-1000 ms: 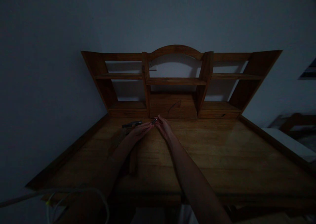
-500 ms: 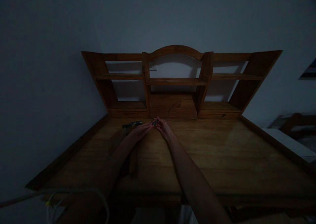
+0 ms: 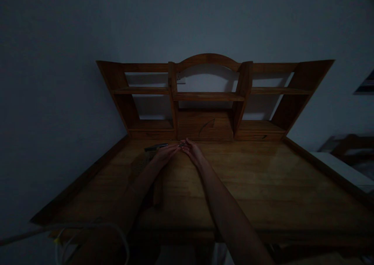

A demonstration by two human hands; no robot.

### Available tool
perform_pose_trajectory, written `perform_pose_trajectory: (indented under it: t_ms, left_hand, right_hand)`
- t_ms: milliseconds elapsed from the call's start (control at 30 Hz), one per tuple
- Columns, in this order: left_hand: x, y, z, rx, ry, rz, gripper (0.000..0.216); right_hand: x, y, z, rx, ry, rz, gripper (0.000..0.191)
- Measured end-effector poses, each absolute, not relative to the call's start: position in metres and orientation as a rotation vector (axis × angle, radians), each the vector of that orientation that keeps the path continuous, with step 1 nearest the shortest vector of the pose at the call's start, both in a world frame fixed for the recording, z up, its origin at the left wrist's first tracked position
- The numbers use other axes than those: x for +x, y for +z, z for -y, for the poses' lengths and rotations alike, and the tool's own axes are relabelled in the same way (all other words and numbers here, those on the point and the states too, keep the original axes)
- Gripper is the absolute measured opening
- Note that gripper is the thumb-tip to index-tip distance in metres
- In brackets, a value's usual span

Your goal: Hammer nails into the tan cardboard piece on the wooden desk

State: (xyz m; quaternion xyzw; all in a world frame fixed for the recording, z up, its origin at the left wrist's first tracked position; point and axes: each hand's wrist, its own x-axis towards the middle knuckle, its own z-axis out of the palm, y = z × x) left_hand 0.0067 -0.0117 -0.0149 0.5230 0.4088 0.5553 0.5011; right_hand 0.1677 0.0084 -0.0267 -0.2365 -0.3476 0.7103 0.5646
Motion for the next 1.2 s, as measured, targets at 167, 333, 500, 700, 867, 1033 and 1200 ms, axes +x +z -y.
perform_pose_trajectory:
  t_ms: [167, 333, 500, 700, 867, 1033, 1200]
  left_hand:
    - [0.007, -0.014, 0.010, 1.082, 1.365, -0.971, 0.035]
    - [0.009, -0.016, 0.002, 1.104, 1.427, -1.046, 0.041]
    - [0.006, -0.019, -0.003, 1.236, 1.445, -1.114, 0.040]
    - [0.007, -0.019, -0.003, 1.332, 1.457, -1.161, 0.035]
    - [0.010, -0.019, -0.004, 1.320, 1.475, -1.129, 0.039]
    - [0.009, -0.018, -0.002, 1.257, 1.490, -1.087, 0.042]
    - [0.011, -0.015, 0.002, 1.209, 1.498, -1.045, 0.047]
  right_hand:
    - [0.165, -0.026, -0.005, -0.526, 1.640, 0.829, 0.024]
    - [0.161, -0.029, -0.005, -0.499, 1.589, 0.841, 0.020]
    - [0.160, -0.030, -0.007, -0.502, 1.546, 0.839, 0.020]
    - [0.159, -0.030, -0.008, -0.551, 1.505, 0.819, 0.020]
    - [0.159, -0.032, -0.009, -0.567, 1.488, 0.792, 0.018]
    - [0.158, -0.035, -0.011, -0.560, 1.480, 0.768, 0.017]
    - [0.156, -0.038, -0.014, -0.563, 1.464, 0.751, 0.018]
